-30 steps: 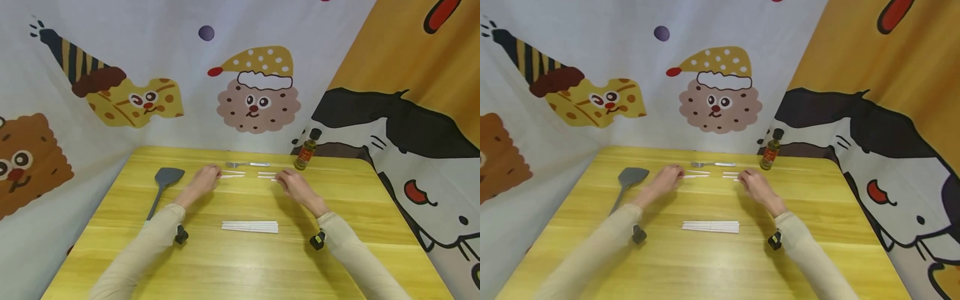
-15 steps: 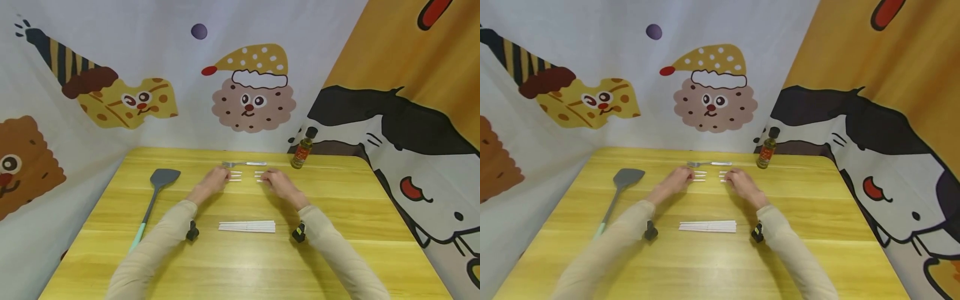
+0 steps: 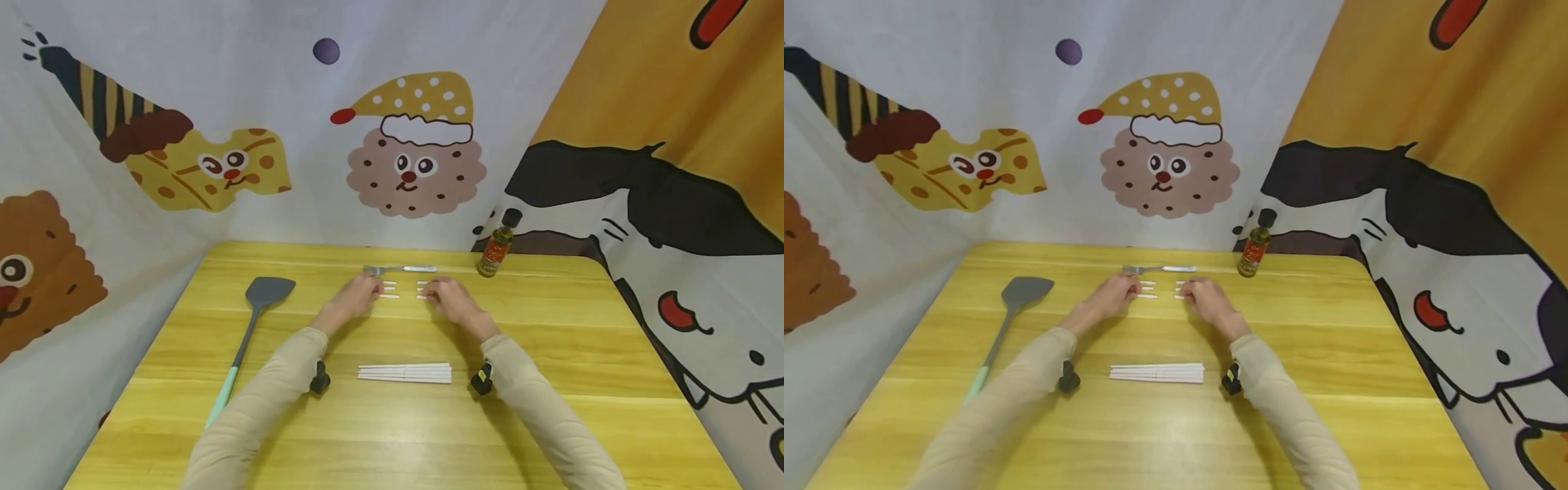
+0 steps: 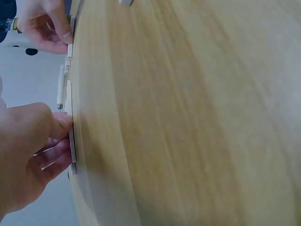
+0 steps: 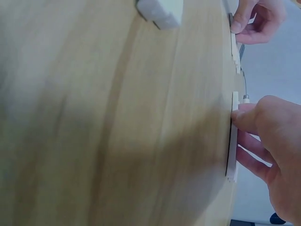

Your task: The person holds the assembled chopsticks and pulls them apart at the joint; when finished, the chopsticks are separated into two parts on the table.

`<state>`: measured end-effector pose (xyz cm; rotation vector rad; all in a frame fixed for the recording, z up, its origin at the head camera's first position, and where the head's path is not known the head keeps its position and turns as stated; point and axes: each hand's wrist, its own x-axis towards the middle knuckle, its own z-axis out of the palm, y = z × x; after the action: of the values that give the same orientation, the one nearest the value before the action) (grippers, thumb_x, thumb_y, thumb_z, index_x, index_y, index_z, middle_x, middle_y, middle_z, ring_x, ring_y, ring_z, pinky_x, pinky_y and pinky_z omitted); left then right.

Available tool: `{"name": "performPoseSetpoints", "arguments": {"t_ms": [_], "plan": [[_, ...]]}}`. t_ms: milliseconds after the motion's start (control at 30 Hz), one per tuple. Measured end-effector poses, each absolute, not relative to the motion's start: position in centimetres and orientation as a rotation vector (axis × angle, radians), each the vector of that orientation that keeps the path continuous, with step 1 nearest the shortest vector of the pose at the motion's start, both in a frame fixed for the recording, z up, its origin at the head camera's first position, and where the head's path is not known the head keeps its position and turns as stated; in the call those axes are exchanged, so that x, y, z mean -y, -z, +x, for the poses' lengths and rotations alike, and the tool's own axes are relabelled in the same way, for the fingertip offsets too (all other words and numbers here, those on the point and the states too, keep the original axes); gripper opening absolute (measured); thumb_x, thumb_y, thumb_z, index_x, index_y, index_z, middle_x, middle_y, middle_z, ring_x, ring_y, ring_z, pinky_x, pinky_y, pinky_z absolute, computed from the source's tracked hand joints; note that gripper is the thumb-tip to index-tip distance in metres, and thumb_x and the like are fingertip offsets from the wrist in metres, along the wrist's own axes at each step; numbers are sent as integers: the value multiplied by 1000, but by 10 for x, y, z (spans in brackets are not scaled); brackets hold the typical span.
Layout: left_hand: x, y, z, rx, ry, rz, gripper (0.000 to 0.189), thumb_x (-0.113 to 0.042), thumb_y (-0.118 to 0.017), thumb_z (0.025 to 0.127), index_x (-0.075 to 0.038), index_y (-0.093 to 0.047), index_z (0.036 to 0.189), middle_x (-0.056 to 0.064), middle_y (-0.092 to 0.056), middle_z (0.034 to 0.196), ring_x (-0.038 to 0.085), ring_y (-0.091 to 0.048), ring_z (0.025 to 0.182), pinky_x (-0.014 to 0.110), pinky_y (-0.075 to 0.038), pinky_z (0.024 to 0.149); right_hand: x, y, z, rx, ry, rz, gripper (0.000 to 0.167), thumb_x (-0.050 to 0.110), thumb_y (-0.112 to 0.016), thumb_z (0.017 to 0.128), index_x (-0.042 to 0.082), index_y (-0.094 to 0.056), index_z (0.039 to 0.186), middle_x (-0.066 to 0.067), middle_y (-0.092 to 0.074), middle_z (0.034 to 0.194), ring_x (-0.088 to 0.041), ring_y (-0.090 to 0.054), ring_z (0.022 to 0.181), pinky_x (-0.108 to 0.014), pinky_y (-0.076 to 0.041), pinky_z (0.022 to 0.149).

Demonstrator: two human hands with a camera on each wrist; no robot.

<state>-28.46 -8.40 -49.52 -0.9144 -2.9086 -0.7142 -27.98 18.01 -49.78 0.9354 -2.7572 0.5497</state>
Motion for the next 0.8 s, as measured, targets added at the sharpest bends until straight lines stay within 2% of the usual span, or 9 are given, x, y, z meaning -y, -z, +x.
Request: {"name": "performPoseSetpoints", "arguments": {"t_ms": [500,800], "plan": [[80,494,-281,2864,692,-946,9,2,-63,96,-4,-69,97,8,-66,99,25,-64,101,35,-57,88,-182,495,-279,2833,-601,858,19,-6,-69,87,4,-76,102,-12,-73,105,-25,-71,92,-34,-62,82],[85,493,-278,2837,686,-927,8,2,-65,95,-3,-70,99,10,-67,102,26,-66,99,35,-58,87,-181,492,-278,2762,-585,852,16,-4,-73,85,4,-76,99,-10,-73,102,-25,-71,91,-36,-62,80]]}}
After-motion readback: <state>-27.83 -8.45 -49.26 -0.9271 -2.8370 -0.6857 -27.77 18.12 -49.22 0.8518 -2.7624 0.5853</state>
